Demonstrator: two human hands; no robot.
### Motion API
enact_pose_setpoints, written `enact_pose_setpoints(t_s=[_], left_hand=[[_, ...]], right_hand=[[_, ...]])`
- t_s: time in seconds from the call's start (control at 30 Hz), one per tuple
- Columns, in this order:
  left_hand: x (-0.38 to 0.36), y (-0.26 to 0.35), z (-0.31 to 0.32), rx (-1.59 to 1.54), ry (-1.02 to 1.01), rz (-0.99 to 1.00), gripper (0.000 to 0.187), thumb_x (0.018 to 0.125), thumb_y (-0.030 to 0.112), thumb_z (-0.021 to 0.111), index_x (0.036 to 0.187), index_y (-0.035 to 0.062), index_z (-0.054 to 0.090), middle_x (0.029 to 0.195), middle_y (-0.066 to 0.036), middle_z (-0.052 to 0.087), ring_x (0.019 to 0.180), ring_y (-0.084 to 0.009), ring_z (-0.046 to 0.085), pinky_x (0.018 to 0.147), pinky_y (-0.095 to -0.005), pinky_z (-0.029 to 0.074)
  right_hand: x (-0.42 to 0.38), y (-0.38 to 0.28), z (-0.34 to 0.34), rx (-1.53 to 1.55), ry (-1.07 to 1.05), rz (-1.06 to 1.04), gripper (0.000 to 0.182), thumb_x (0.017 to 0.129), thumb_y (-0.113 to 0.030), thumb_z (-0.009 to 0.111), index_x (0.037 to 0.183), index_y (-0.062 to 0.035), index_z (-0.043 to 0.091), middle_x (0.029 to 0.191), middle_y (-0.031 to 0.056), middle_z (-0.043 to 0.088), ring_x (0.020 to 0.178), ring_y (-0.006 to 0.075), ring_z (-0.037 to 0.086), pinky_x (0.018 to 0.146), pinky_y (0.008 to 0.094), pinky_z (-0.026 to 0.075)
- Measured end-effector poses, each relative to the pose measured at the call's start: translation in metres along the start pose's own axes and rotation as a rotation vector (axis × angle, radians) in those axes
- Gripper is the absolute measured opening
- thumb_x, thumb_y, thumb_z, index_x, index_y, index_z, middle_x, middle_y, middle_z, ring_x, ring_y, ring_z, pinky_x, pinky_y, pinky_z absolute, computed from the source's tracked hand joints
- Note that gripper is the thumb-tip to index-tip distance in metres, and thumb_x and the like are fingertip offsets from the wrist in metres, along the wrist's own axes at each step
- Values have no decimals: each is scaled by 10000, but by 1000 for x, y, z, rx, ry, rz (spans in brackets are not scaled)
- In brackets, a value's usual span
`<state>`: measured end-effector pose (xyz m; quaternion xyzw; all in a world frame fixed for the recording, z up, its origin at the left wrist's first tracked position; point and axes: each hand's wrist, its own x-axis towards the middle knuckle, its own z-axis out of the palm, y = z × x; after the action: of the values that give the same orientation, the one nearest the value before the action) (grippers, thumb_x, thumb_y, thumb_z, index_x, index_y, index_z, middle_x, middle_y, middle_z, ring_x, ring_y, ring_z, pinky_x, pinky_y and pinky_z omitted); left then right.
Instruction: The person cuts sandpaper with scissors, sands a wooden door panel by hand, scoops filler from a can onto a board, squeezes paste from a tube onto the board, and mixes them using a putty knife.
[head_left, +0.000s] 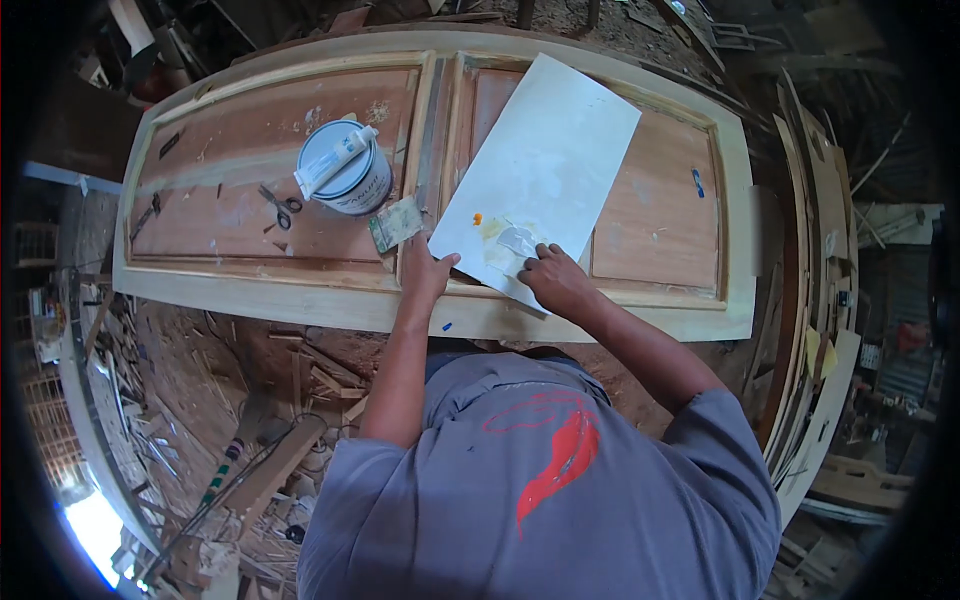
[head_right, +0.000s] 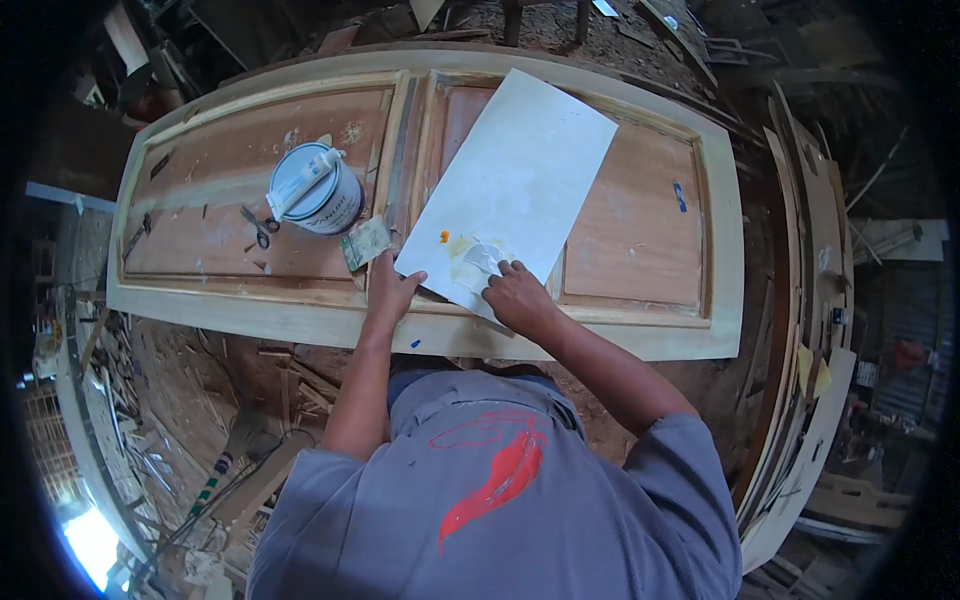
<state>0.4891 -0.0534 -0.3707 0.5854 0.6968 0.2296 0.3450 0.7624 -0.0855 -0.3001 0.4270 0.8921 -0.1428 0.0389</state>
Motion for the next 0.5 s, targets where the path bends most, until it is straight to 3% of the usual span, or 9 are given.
enact_pose_setpoints(t_s=[0.1,0.2,0.3,0.4,0.5], left_hand=[[2,-4,4,-2,14,0,637,790,203,899,1293,-47,599,1255,-256,641,1198,-402,621,1026,-465,500],[8,-9,4,-22,13,-16,633,790,209,897,1306,-29,617,1261,-250,635,1204,-394,618,1022,-465,504],[12,-1,-1,16,13,-6,652,799,213,888,1348,-12,619,1272,-243,629,1207,-394,616,1031,-464,504],[15,-2,0,63,62,59,671,817,208,874,1394,-9,608,1281,-239,624,1215,-402,611,1051,-464,499],[19,-7,6,98,106,119,682,837,203,857,1429,-9,595,1286,-237,618,1229,-409,603,1076,-466,490]], right_hand=[[-14,6,-9,-17,-90,0,165,830,-61,618,894,-86,767,986,113,758,1046,317,659,943,456,491],[-30,15,-17,199,53,76,337,829,1,637,1099,-114,803,1096,86,783,1013,313,649,940,464,512],[-59,33,-5,610,222,218,476,861,58,666,1269,-160,777,1238,65,776,1017,307,652,956,438,534],[-85,38,31,832,423,430,469,897,70,688,1304,-153,760,1312,90,752,1024,303,662,963,400,551],[-89,36,59,744,550,384,498,899,86,678,1326,-159,750,1351,91,737,1090,285,683,977,385,548]])
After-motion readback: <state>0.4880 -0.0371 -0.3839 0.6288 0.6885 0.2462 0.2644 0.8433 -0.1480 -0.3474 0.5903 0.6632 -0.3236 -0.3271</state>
